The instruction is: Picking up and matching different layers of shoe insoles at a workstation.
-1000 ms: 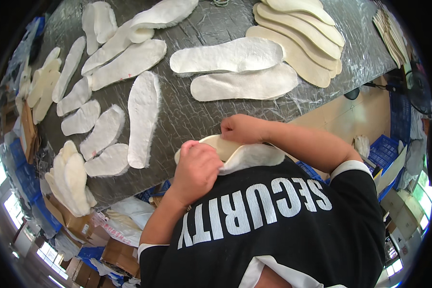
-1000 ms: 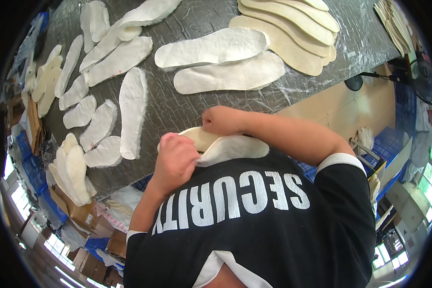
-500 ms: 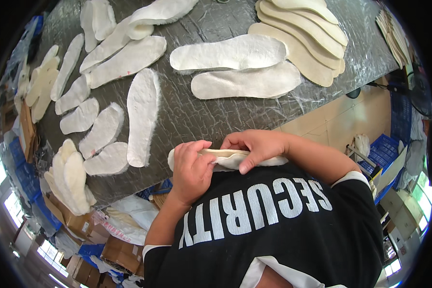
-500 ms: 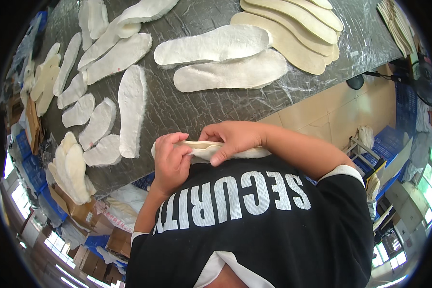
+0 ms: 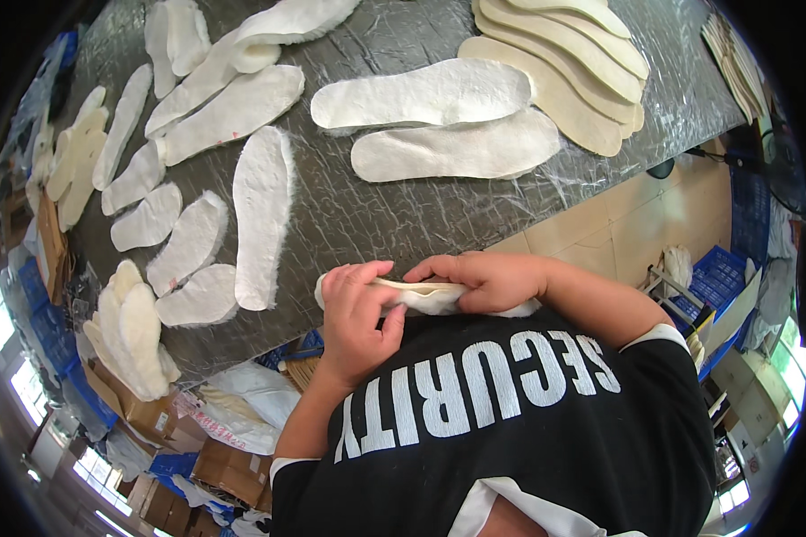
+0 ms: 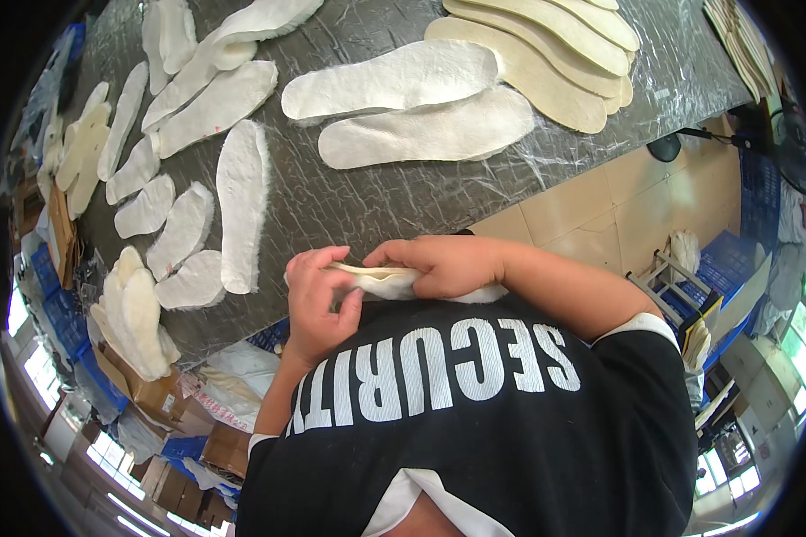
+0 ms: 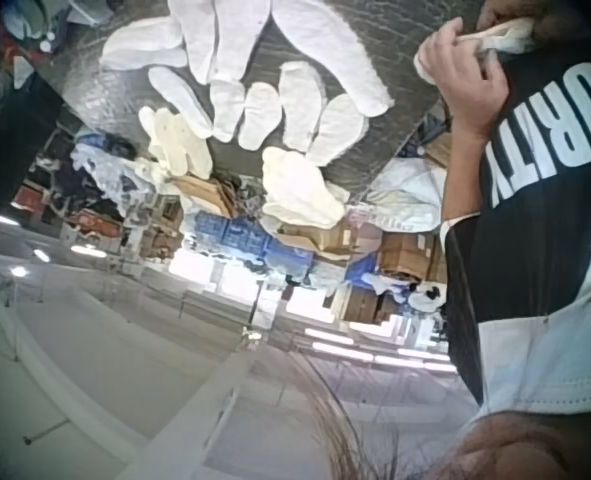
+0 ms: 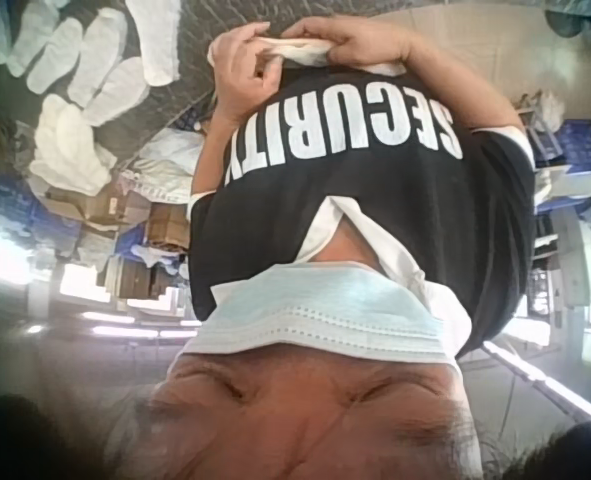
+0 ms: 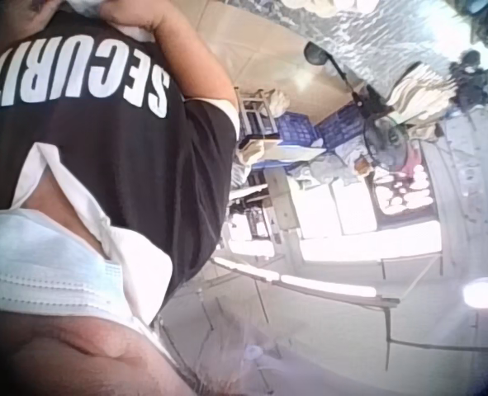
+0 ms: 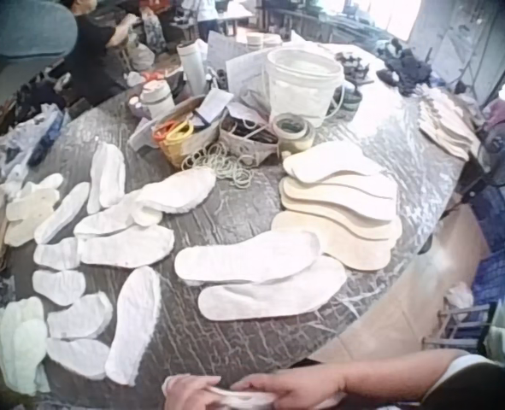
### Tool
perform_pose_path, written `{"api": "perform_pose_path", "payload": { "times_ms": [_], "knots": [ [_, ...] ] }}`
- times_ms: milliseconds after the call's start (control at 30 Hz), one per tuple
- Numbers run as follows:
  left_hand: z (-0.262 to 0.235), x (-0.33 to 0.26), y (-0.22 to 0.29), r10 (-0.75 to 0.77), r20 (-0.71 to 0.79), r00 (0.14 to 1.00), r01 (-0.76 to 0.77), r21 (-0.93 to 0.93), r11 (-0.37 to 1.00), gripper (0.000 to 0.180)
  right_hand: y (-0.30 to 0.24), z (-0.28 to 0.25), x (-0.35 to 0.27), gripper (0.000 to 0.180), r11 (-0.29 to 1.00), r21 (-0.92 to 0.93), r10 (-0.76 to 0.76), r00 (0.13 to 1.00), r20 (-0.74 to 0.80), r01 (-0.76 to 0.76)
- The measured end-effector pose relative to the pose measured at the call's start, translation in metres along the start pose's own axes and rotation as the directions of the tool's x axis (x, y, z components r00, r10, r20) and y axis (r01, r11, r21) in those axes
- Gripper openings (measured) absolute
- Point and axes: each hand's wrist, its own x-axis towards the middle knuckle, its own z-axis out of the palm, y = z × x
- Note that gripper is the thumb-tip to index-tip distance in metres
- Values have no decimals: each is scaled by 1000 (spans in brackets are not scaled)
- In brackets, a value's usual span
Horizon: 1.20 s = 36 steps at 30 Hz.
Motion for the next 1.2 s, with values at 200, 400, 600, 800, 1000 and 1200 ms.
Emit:
{"api": "perform_pose_path", "payload": {
  "times_ms": [200, 400, 600, 800, 1000, 1200],
  "knots": [
    [-12, 22, 7, 33, 102, 994, -31, -25, 999, 21, 24, -3, 9, 41, 846, 512, 116, 989, 88, -145],
    [2, 23, 11, 7, 207, 978, -22, 71, 997, 17, 33, -6, 15, 34, 850, 483, 177, 978, 110, -208],
    [5, 25, 12, 2, 277, 961, -26, 86, 996, 19, 34, -6, 15, 25, 885, 391, 264, 964, 25, -253],
    [13, 14, 8, -85, 270, 959, 61, 95, 994, 16, 38, -8, 14, 24, 933, 271, 247, 969, -12, -235],
    [12, 18, 11, -56, 292, 955, 31, 90, 996, 16, 41, -4, 14, 21, 933, 265, 267, 962, -54, -244],
    [18, 4, 2, 104, 354, 929, -134, 59, 989, 23, 29, -6, 15, 14, 918, 241, 346, 933, -99, -315]
  ]
}}
